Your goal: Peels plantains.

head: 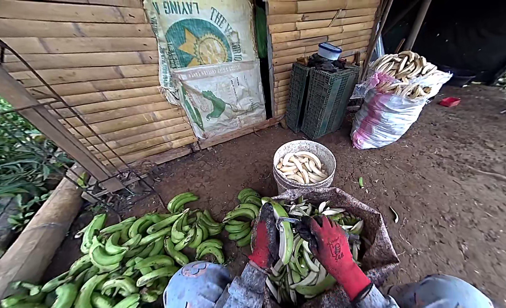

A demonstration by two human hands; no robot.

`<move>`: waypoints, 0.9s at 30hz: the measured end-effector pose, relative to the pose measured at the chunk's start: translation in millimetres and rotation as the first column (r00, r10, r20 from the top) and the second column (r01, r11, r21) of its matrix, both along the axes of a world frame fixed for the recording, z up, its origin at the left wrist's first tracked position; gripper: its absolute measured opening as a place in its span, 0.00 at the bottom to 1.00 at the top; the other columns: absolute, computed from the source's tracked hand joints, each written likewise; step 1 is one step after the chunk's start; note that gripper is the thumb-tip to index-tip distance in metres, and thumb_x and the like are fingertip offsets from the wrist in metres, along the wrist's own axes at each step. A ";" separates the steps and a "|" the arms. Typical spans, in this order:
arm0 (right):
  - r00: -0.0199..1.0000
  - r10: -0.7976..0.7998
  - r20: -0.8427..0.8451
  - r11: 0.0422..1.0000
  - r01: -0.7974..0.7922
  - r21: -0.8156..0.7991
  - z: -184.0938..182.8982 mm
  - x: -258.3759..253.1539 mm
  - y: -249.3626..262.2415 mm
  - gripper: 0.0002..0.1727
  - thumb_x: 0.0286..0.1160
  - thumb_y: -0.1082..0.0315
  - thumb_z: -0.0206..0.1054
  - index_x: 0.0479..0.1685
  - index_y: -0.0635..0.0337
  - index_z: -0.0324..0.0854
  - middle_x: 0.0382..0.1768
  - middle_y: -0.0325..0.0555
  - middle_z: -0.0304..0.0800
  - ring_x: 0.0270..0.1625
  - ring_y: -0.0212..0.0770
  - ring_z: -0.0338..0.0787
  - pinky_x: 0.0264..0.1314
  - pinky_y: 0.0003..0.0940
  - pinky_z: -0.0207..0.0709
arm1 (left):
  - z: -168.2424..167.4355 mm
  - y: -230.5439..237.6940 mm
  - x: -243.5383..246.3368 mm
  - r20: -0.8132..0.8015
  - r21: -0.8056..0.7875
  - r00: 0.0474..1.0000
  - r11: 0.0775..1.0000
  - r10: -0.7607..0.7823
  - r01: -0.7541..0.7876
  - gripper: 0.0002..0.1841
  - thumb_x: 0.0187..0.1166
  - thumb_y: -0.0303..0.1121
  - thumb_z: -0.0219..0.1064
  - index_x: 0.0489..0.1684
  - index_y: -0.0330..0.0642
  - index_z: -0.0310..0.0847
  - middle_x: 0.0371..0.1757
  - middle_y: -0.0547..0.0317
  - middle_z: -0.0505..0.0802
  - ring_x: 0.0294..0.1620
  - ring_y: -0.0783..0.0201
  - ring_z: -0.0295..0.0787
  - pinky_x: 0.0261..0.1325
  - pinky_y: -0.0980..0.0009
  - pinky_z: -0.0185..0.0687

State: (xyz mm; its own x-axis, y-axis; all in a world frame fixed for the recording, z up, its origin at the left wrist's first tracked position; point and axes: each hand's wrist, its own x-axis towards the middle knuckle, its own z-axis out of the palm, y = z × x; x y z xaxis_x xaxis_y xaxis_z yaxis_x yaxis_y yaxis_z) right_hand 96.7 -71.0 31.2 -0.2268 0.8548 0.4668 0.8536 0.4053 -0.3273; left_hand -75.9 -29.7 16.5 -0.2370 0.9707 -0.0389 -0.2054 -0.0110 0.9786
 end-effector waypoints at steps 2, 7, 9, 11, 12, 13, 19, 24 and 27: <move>1.000 -0.005 0.024 1.000 0.005 0.030 -5.2 -0.7 7.9 0.26 0.52 0.69 0.78 0.58 0.55 0.91 0.49 0.65 0.91 0.55 0.71 0.90 0.53 0.66 0.82 | -3.0 -0.6 -0.4 -0.134 -0.049 0.991 0.999 0.009 -0.016 0.27 0.97 0.42 0.37 0.76 0.30 0.71 0.64 0.41 0.86 0.62 0.59 0.86 0.69 0.62 0.80; 0.990 -0.116 -0.077 0.930 0.081 -0.359 7.0 13.5 38.8 0.22 0.75 0.70 0.66 0.69 0.65 0.84 0.62 0.69 0.87 0.68 0.69 0.85 0.69 0.64 0.75 | 33.9 -27.8 4.9 -0.525 -0.180 0.790 0.948 -0.318 0.262 0.25 0.94 0.31 0.46 0.84 0.23 0.60 0.82 0.31 0.74 0.84 0.53 0.69 0.88 0.64 0.57; 0.972 -0.232 -0.022 0.817 0.183 -0.546 7.2 25.3 53.0 0.22 0.84 0.65 0.59 0.74 0.61 0.79 0.65 0.65 0.86 0.69 0.63 0.86 0.71 0.59 0.75 | 38.6 -31.6 4.9 -0.677 -0.311 0.542 0.861 -0.498 0.404 0.28 0.94 0.37 0.49 0.88 0.30 0.58 0.85 0.36 0.72 0.88 0.53 0.65 0.92 0.60 0.52; 0.954 -0.294 -0.059 0.801 0.212 -0.559 0.5 36.1 57.9 0.21 0.87 0.63 0.58 0.73 0.61 0.79 0.64 0.64 0.87 0.68 0.61 0.87 0.72 0.59 0.75 | 29.5 -31.5 6.0 -0.558 -0.293 0.652 0.857 -0.513 0.424 0.26 0.95 0.37 0.47 0.87 0.31 0.61 0.80 0.42 0.79 0.82 0.59 0.74 0.87 0.66 0.61; 0.957 -0.260 -0.131 0.854 0.165 -0.494 -1.6 35.8 52.8 0.21 0.85 0.64 0.60 0.71 0.63 0.80 0.62 0.65 0.87 0.66 0.62 0.87 0.71 0.59 0.76 | 25.3 -29.6 4.0 -0.352 -0.247 0.824 0.893 -0.444 0.375 0.23 0.96 0.35 0.43 0.80 0.32 0.69 0.68 0.46 0.88 0.66 0.64 0.86 0.72 0.71 0.77; 0.961 -0.173 -0.217 0.922 0.080 -0.379 -4.0 32.5 42.9 0.21 0.79 0.66 0.63 0.68 0.67 0.82 0.60 0.66 0.88 0.63 0.63 0.89 0.69 0.59 0.77 | 16.5 -22.2 1.5 -0.067 -0.194 0.930 0.919 -0.361 0.343 0.23 0.97 0.40 0.35 0.61 0.36 0.76 0.41 0.52 0.91 0.36 0.67 0.90 0.39 0.74 0.87; 0.925 0.363 -0.110 0.911 -0.327 0.251 -24.1 18.2 7.4 0.19 0.73 0.46 0.67 0.55 0.41 0.91 0.50 0.44 0.95 0.56 0.47 0.93 0.61 0.47 0.84 | 9.5 4.5 -20.9 0.777 0.126 0.583 0.967 -0.236 0.223 0.35 0.93 0.53 0.26 0.29 0.47 0.80 0.20 0.63 0.88 0.21 0.71 0.88 0.27 0.76 0.86; 0.972 0.230 0.054 0.910 -0.235 0.341 -27.1 14.1 3.0 0.19 0.74 0.47 0.63 0.56 0.39 0.92 0.46 0.47 0.94 0.50 0.52 0.93 0.56 0.49 0.84 | 18.8 5.7 -13.7 0.805 0.039 0.571 0.976 -0.158 0.214 0.35 0.92 0.56 0.29 0.32 0.43 0.77 0.19 0.60 0.86 0.15 0.66 0.84 0.19 0.73 0.84; 0.987 0.161 0.022 0.961 -0.161 0.226 -15.5 -1.2 0.1 0.21 0.60 0.56 0.70 0.54 0.48 0.93 0.45 0.55 0.94 0.50 0.62 0.94 0.52 0.58 0.86 | 20.1 1.5 -4.9 0.639 0.011 0.766 0.996 -0.072 0.085 0.30 0.95 0.50 0.30 0.39 0.43 0.77 0.21 0.63 0.86 0.16 0.71 0.84 0.21 0.77 0.84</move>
